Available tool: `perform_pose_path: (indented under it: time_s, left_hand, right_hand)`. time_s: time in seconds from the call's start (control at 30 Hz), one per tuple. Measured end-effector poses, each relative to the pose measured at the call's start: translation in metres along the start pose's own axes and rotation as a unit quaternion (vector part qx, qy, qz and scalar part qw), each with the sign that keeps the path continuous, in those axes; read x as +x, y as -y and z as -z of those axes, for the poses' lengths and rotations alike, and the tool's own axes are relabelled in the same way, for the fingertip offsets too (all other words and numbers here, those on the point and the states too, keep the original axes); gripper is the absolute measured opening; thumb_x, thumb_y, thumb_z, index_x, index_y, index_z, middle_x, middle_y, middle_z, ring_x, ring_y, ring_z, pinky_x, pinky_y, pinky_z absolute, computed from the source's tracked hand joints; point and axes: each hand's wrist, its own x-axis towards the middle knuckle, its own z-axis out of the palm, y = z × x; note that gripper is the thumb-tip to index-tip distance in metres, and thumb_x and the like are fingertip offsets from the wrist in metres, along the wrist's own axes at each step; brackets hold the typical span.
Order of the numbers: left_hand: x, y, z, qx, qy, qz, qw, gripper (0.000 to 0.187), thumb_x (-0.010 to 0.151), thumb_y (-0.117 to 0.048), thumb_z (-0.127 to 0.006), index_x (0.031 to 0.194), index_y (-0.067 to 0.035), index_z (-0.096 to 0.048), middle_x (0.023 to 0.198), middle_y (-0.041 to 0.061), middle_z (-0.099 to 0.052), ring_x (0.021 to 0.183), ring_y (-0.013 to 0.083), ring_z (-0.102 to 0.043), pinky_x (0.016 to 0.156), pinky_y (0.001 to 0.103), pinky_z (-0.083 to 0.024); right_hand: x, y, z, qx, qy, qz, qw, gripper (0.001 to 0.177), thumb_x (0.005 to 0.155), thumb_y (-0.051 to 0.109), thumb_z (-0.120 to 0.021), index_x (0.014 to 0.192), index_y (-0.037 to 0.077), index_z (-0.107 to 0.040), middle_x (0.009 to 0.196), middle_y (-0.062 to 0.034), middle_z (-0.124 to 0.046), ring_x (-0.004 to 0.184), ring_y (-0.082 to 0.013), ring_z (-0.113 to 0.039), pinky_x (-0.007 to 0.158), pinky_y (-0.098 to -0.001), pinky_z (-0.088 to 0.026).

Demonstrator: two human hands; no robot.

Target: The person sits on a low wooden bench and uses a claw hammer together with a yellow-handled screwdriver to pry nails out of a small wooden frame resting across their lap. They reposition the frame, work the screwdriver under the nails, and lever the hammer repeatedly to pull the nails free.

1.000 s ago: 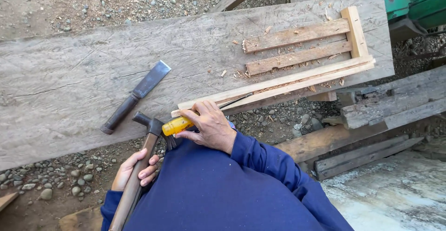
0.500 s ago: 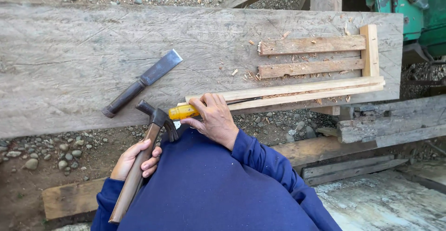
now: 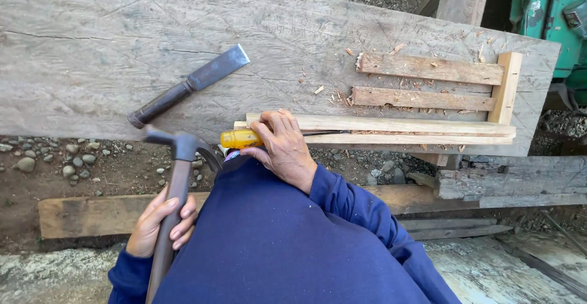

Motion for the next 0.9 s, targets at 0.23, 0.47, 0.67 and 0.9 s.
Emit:
perform_pose_path:
  time_s: [0.23, 0.47, 0.67, 0.9]
  left_hand:
    - [-0.014, -0.005, -0.052, 0.179, -0.108, -0.174, 0.962, 0.074, 0.098, -0.008, -0.049, 0.167, -0.019, -0.024, 0.083, 0.01, -0.053, 0.054, 0.0121, -0.052, 0.04, 0.026, -0.047]
    - [0.016, 0.014, -0.076, 0.403, -0.227, -0.175, 0.869, 0.083, 0.093, 0.001, -0.054, 0.167, -0.022, -0.025, 0.078, 0.011, -0.06, 0.052, 0.0117, -0.054, 0.044, 0.027, -0.047]
    - [0.005, 0.004, -0.075, 0.429, -0.149, -0.196, 0.869, 0.081, 0.094, 0.004, -0.059, 0.167, -0.015, -0.029, 0.074, 0.005, -0.059, 0.055, 0.0077, -0.051, 0.05, 0.024, -0.045]
    - [0.014, 0.016, -0.069, 0.413, -0.069, -0.342, 0.841, 0.078, 0.101, 0.004, -0.056, 0.169, -0.016, -0.024, 0.111, 0.012, -0.058, 0.084, 0.0105, -0.058, 0.069, 0.025, -0.051]
  right_hand:
    - [0.001, -0.002, 0.0, 0.018, 0.026, -0.011, 0.999, 0.058, 0.083, 0.047, -0.08, 0.121, 0.006, -0.065, 0.124, -0.0173, -0.052, 0.118, -0.0374, -0.052, 0.105, -0.0482, -0.043]
    - [0.0, -0.001, -0.001, 0.003, 0.02, -0.016, 1.0, 0.057, 0.083, 0.048, -0.08, 0.121, 0.007, -0.065, 0.128, -0.0189, -0.05, 0.122, -0.0405, -0.049, 0.108, -0.0512, -0.041]
    - [-0.002, -0.003, -0.002, -0.011, 0.02, -0.013, 1.0, 0.057, 0.083, 0.049, -0.079, 0.121, 0.008, -0.065, 0.127, -0.0189, -0.049, 0.124, -0.0424, -0.047, 0.111, -0.0542, -0.038]
    - [-0.005, -0.005, -0.005, -0.012, 0.027, -0.003, 1.0, 0.055, 0.085, 0.05, -0.078, 0.12, 0.01, -0.065, 0.126, -0.0179, -0.049, 0.124, -0.0364, -0.048, 0.118, -0.0569, -0.033]
